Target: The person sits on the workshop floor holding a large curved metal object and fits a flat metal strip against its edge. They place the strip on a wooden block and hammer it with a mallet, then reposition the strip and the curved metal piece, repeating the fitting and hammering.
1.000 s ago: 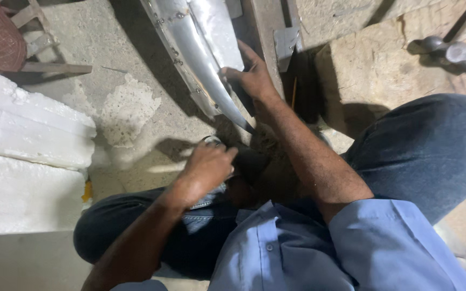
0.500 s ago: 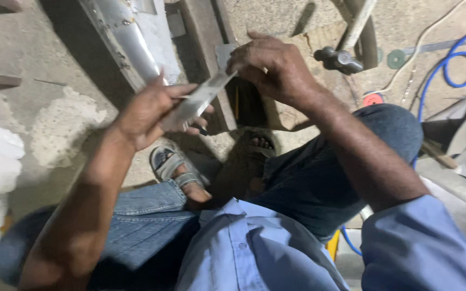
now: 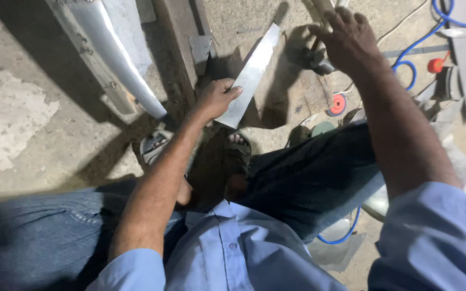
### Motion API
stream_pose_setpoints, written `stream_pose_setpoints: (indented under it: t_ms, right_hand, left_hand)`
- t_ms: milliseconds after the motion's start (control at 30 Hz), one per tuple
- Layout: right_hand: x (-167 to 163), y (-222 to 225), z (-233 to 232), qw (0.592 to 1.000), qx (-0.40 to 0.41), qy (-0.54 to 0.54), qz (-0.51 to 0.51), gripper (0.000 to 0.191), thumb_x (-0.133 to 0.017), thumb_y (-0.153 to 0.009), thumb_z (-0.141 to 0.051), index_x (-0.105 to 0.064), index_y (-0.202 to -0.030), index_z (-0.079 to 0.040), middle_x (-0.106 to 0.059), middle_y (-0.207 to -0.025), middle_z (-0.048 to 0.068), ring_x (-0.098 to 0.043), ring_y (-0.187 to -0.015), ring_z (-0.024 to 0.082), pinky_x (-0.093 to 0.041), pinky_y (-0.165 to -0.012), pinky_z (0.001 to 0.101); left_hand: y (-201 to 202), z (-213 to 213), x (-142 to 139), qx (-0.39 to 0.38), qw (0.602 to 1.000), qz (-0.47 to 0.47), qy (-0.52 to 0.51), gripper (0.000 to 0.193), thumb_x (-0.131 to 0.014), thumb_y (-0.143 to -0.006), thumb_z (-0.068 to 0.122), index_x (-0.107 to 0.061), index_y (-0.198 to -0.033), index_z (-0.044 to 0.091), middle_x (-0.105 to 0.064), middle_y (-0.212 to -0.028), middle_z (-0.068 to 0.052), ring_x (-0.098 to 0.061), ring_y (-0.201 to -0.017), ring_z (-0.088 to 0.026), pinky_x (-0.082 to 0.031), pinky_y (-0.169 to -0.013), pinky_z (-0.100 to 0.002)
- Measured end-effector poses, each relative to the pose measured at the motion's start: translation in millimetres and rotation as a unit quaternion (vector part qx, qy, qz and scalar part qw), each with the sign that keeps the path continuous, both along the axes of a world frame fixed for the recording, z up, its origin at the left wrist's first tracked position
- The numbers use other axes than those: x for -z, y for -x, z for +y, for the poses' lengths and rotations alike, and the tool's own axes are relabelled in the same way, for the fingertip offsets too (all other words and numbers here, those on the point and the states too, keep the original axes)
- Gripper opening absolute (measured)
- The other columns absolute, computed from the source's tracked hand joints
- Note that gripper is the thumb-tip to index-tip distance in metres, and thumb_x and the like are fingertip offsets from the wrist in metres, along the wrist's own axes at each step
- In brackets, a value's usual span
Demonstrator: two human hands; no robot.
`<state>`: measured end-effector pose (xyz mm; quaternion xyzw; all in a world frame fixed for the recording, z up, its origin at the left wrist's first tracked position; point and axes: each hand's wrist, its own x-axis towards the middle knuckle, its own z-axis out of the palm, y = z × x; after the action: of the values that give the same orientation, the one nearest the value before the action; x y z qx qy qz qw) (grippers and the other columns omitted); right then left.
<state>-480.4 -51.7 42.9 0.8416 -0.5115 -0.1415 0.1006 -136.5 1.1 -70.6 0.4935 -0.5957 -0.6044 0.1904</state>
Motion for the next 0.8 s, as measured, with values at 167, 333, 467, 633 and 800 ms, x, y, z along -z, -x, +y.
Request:
stream_pose_setpoints:
  t_ms: [167, 333, 467, 633, 800]
  right_hand:
    - [29.8, 12.3, -11.7, 0.999, 0.010, 0.028, 0.035, 0.042, -0.062, -0.097, -0.015, -0.071, -0.136, -0.027, -0.057, -0.153, 0.015, -0.043, -0.146, 0.033, -0.030, -0.118, 0.0563]
    - [25.0, 23.4, -2.9, 0.990, -0.026, 0.060, 0.127, 0.023, -0.065, -0.103, -0.024, -0.067, -0.126, -0.025, -0.064, -0.136, 0.005, -0.051, -0.149, 0.025, -0.028, -0.128, 0.0512]
    - [7.4, 25.3, 37.0, 0.995, 0.018, -0.023, 0.095, 0.026, -0.063, -0.112, -0.033, -0.062, -0.133, -0.018, -0.066, -0.111, 0.010, -0.062, -0.122, 0.025, -0.036, -0.124, 0.0500]
    - [-4.3, -2.5, 121.6, 0.911, 0.373, -0.171, -0.045, 0.046, -0.052, -0.108, -0.045, -0.058, -0.139, -0.012, -0.061, -0.119, 0.013, -0.064, -0.080, 0.026, -0.056, -0.061, 0.0400]
    - [1.2, 13.8, 179.1, 0.629, 0.467, -0.229, -0.578, 0.045, -0.058, -0.113, -0.034, -0.059, -0.148, -0.006, -0.064, -0.106, 0.007, -0.061, -0.087, 0.011, -0.054, -0.070, 0.0278]
  left_hand:
    - [-2.0, -32.2, 13.9, 0.028, 0.996, -0.081, 0.003, 0.037, -0.068, -0.091, 0.046, -0.077, -0.112, 0.017, -0.077, -0.100, -0.010, -0.072, -0.091, -0.027, -0.052, -0.082, -0.043]
    - [15.3, -53.5, 13.3, 0.053, 0.990, -0.124, 0.042, 0.039, -0.067, -0.094, 0.049, -0.077, -0.109, 0.015, -0.077, -0.101, -0.013, -0.074, -0.093, -0.032, -0.055, -0.082, -0.046]
    - [36.5, -50.6, 17.8, -0.030, 0.982, -0.155, 0.101, 0.052, -0.072, -0.089, 0.055, -0.074, -0.109, 0.007, -0.076, -0.098, -0.017, -0.074, -0.090, -0.035, -0.056, -0.076, -0.048]
    - [28.5, -39.1, 15.1, -0.004, 0.984, -0.177, 0.029, 0.066, -0.079, -0.085, 0.063, -0.073, -0.112, 0.003, -0.074, -0.100, -0.019, -0.074, -0.090, -0.033, -0.056, -0.076, -0.045]
    - [23.3, -14.1, 0.0, 0.065, 0.990, -0.124, 0.024, 0.056, -0.072, -0.091, 0.056, -0.075, -0.116, 0.006, -0.078, -0.096, -0.017, -0.077, -0.086, -0.028, -0.058, -0.074, -0.044]
